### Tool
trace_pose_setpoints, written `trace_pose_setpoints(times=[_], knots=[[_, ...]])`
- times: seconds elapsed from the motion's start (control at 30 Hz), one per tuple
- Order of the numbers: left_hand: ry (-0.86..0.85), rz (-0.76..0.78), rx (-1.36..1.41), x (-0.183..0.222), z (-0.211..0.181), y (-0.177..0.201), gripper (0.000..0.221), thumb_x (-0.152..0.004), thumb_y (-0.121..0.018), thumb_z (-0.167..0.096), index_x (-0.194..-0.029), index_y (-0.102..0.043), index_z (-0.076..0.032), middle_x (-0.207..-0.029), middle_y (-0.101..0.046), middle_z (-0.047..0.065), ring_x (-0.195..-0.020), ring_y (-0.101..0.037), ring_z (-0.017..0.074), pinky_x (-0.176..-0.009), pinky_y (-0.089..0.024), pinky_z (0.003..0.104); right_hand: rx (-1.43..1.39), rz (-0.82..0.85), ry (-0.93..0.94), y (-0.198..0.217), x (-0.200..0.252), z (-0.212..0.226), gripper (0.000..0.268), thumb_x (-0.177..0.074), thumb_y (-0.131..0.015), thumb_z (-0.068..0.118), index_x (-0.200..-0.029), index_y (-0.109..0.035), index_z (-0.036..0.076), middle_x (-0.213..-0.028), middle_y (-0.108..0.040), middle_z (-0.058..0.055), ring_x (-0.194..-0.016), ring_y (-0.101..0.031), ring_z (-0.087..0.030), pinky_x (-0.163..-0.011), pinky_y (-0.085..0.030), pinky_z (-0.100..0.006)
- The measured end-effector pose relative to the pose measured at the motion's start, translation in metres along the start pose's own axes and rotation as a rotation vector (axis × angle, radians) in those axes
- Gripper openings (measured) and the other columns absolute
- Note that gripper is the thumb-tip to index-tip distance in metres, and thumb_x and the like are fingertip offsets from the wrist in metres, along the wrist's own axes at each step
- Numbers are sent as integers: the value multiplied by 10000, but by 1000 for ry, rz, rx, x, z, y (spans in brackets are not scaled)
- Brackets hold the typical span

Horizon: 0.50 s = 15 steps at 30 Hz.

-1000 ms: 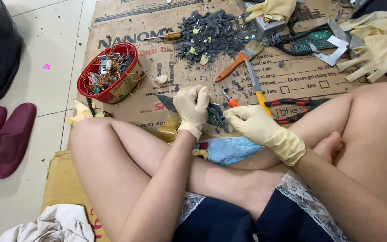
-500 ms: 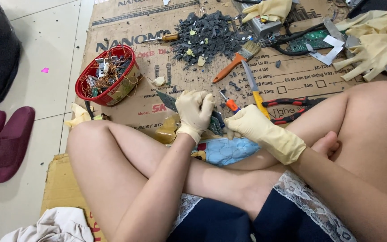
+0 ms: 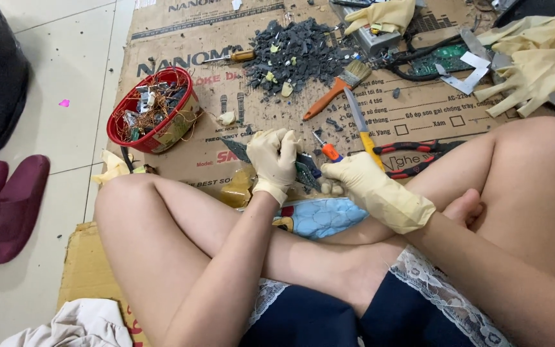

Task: Removing electronic components from a circuit board using pliers and a screwdriver.

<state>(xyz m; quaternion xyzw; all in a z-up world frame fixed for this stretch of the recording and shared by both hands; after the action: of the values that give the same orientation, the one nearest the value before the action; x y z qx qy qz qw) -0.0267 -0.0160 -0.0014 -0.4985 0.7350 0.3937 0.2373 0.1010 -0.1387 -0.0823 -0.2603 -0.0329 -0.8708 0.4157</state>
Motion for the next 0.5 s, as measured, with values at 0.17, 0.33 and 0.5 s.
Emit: trace_pose_setpoints(times=[0.17,0.33,0.5], knots=[[9,-5,7,2,3,-4,430,-909,-578,-256,-489,-487,-226,-479,-487,77,-537,-598,303,-625,-457,303,-55,-22,4,2,4,-4,226,-742,-804,-15,-771,-595,-98,-623,-641,-184,-512,-682,-230,-434,-503,-250],[14,-12,-2,5,2,-5,424,-914,-578,-262,-501,-489,-219,-488,-490,84,-545,-598,305,-633,-458,292,-86,-28,-27,3,5,-7,248,-726,-811,-10,-818,-594,-85,-634,-636,-172,-529,-672,-233,-455,-491,-246],[-8,19,-61,1,4,-1,425,-928,-555,-255,-523,-450,-183,-486,-470,105,-534,-587,322,-618,-449,334,20,-23,43,0,-6,-13,255,-729,-871,58,-688,-653,-69,-535,-632,-239,-379,-622,-247,-386,-496,-321]])
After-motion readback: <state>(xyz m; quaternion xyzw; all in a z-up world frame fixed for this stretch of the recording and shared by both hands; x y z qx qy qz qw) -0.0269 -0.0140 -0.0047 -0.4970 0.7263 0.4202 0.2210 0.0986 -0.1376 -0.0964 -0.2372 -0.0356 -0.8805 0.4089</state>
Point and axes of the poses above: each hand's wrist, its own x-axis away from the middle knuckle, its own y-axis out of the back of the hand, z = x × y, the point moved 5 cm from there along -x, towards the middle knuckle
